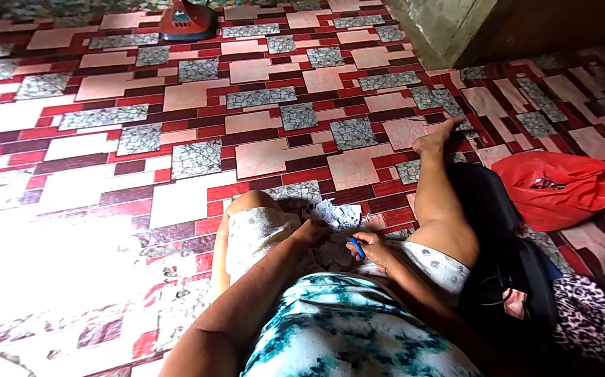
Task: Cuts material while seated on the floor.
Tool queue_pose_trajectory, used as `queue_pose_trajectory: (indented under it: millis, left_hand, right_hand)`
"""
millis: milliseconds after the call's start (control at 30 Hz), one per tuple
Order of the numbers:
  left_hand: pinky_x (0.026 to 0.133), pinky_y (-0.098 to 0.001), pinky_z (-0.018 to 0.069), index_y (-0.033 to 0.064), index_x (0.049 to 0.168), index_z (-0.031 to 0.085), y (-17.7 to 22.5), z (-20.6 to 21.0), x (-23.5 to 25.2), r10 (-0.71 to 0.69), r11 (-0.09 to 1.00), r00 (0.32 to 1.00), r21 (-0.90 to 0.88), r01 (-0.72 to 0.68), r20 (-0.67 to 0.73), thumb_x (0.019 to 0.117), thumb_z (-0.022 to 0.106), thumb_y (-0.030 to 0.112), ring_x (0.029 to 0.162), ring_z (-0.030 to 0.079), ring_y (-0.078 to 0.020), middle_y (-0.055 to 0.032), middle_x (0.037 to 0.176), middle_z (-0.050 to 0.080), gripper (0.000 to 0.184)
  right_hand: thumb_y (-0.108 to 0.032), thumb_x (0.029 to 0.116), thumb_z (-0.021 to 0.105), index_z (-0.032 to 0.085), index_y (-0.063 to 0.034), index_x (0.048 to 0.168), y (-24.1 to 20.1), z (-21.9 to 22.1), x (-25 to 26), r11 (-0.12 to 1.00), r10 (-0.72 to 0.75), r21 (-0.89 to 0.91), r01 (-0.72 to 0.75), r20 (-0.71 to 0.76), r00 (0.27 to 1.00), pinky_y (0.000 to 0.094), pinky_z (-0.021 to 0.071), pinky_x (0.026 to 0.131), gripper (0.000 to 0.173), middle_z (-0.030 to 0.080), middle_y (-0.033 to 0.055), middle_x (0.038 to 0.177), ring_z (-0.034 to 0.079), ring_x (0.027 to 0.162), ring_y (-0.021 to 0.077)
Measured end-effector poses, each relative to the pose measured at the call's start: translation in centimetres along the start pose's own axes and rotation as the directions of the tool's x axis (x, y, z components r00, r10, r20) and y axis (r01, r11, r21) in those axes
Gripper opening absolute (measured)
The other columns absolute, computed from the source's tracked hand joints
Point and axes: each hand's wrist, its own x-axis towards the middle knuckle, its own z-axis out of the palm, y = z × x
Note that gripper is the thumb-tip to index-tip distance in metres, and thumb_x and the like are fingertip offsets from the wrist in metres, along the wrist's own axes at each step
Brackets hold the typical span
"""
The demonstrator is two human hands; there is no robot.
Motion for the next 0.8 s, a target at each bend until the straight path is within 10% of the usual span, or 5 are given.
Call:
queue_pose_trajectory:
  millis: [800]
  left_hand:
    - [0.047,-0.0185,0.0431,0.0032,0.102,0.064,0.05,0.05,-0.14,-0.021,0.986,0.997,-0.167,0.009,-0.069,0.1039,0.059,0.013,0.050,0.053,-0.0054,-0.0011,0.071,0.064,0.012]
  right_hand:
    - [-0.020,0.0994,0.067,0.063,0.0003,0.113,-0.41,-0.01,-0.15,0.998,0.058,-0.022,-0.058,-0.025,0.998,0.0219,0.0512,0.059,0.024,0.067,0.0016,0.081,0.062,0.064,0.0063]
